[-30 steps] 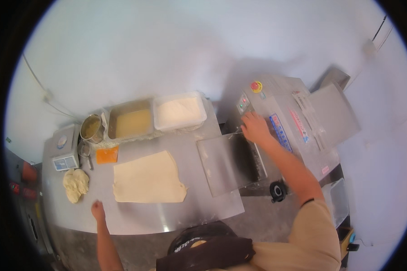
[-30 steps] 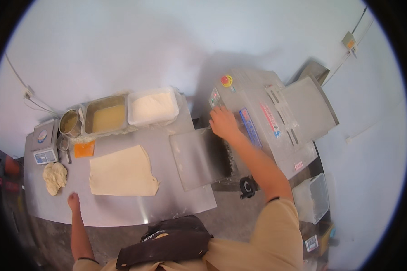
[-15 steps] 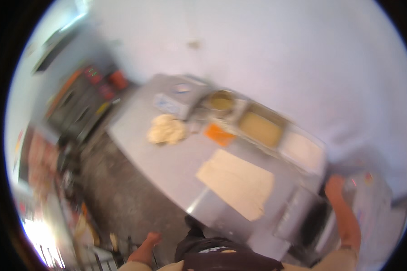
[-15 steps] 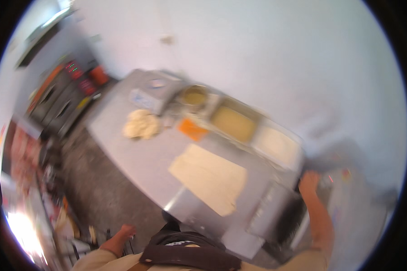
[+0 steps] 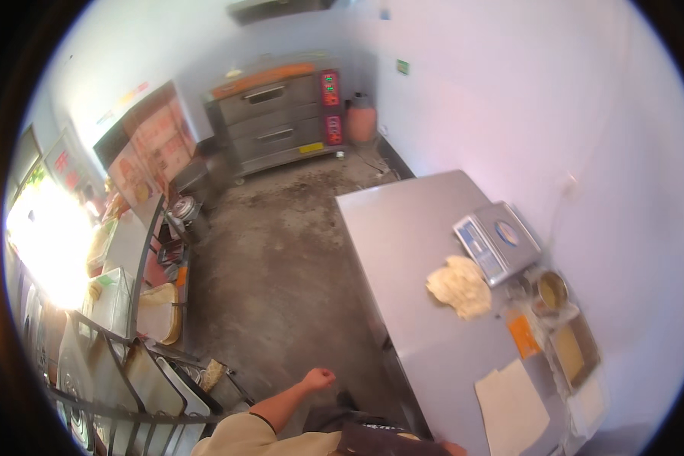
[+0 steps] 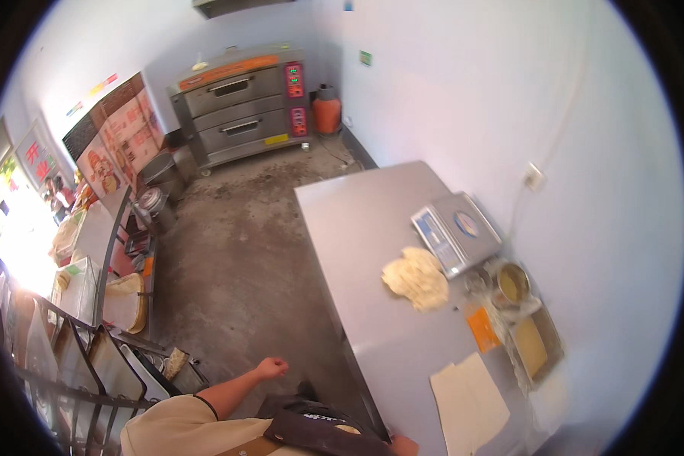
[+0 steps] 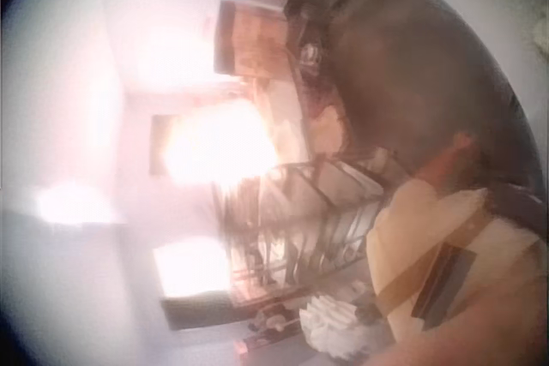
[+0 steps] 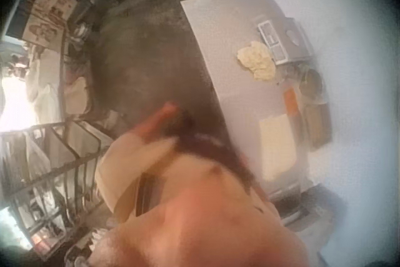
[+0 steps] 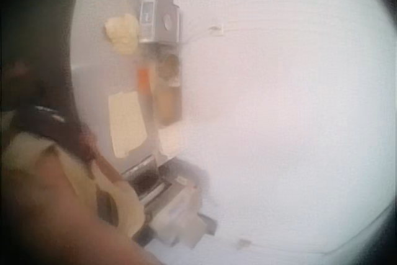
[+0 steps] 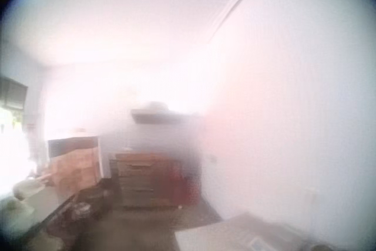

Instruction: The person removes a tray of baked buns from an oven, flips them with tongs, and returns the tray to bake. Then the person kneads dough on a table and feeds it through a dough sheeter multiple times to flatten it.

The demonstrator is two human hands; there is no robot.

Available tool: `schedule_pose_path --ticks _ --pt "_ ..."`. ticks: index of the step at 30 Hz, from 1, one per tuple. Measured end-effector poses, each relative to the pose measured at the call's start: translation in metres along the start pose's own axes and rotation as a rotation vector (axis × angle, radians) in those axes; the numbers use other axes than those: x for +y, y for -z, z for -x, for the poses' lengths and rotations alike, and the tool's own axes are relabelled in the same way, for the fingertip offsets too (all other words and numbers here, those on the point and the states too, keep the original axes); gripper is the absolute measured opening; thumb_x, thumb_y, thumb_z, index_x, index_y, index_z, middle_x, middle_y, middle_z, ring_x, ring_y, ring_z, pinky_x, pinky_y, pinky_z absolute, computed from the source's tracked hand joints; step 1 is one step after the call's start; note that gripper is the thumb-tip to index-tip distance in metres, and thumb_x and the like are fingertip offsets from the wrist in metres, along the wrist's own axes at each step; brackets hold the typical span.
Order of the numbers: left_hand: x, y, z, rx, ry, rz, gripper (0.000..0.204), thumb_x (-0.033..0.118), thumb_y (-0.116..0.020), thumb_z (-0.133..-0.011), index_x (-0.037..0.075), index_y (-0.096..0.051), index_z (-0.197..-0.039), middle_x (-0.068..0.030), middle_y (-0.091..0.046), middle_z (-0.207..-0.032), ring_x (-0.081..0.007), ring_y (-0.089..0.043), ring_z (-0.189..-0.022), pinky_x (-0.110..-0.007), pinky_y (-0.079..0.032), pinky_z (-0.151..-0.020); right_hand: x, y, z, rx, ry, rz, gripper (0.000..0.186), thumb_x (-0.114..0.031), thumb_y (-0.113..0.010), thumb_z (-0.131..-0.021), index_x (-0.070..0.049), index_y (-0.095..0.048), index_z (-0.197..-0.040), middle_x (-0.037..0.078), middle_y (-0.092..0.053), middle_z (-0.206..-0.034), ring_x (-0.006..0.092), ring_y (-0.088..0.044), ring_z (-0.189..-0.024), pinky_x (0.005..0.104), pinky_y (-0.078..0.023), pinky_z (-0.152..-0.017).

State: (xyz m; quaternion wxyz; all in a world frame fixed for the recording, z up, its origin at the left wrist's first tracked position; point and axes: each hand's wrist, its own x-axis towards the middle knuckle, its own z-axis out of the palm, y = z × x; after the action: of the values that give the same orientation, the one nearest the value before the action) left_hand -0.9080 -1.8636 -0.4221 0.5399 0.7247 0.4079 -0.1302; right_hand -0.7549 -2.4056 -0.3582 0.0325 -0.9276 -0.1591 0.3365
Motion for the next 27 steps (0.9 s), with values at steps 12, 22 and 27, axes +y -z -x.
schedule_pose_path --ticks 12,22,27 --pt "-0.106 0.268 0.009 0.384 0.418 -0.087 0.041 0.045 -0.075 -0.088 0.012 -0.087 -0.109 -0.016 -0.084 -0.107 -0.0356 -0.08 -0.103 -0.047 -0.062 -0.094 -0.301 0.183 -0.195 -0.161 0.352 0.238 0.05 -0.056 -0.07 -0.096 -0.013 -0.08 -0.119 0.013 -0.081 -0.116 0.0368 -0.076 -0.114 0.0522 -0.06 -0.097" --pt "-0.049 0.32 -0.08 0.465 0.743 0.483 0.032 0.034 -0.072 -0.095 0.003 -0.08 -0.1 -0.0188 -0.079 -0.09 -0.0359 -0.079 -0.093 -0.054 -0.062 -0.081 -0.64 0.321 -0.475 -0.198 0.69 0.408 0.05 -0.054 -0.069 -0.099 -0.015 -0.075 -0.129 0.014 -0.079 -0.126 0.0369 -0.074 -0.12 0.0515 -0.06 -0.1" --pt "0.034 0.371 -0.198 0.619 0.585 0.755 0.024 0.024 -0.077 -0.098 0.0 -0.077 -0.101 -0.0163 -0.076 -0.085 -0.0339 -0.078 -0.092 -0.054 -0.062 -0.08 -0.847 0.415 -0.543 -0.001 0.978 0.357 0.047 -0.049 -0.067 -0.103 -0.011 -0.074 -0.131 0.012 -0.077 -0.125 0.0364 -0.074 -0.118 0.0507 -0.06 -0.098"
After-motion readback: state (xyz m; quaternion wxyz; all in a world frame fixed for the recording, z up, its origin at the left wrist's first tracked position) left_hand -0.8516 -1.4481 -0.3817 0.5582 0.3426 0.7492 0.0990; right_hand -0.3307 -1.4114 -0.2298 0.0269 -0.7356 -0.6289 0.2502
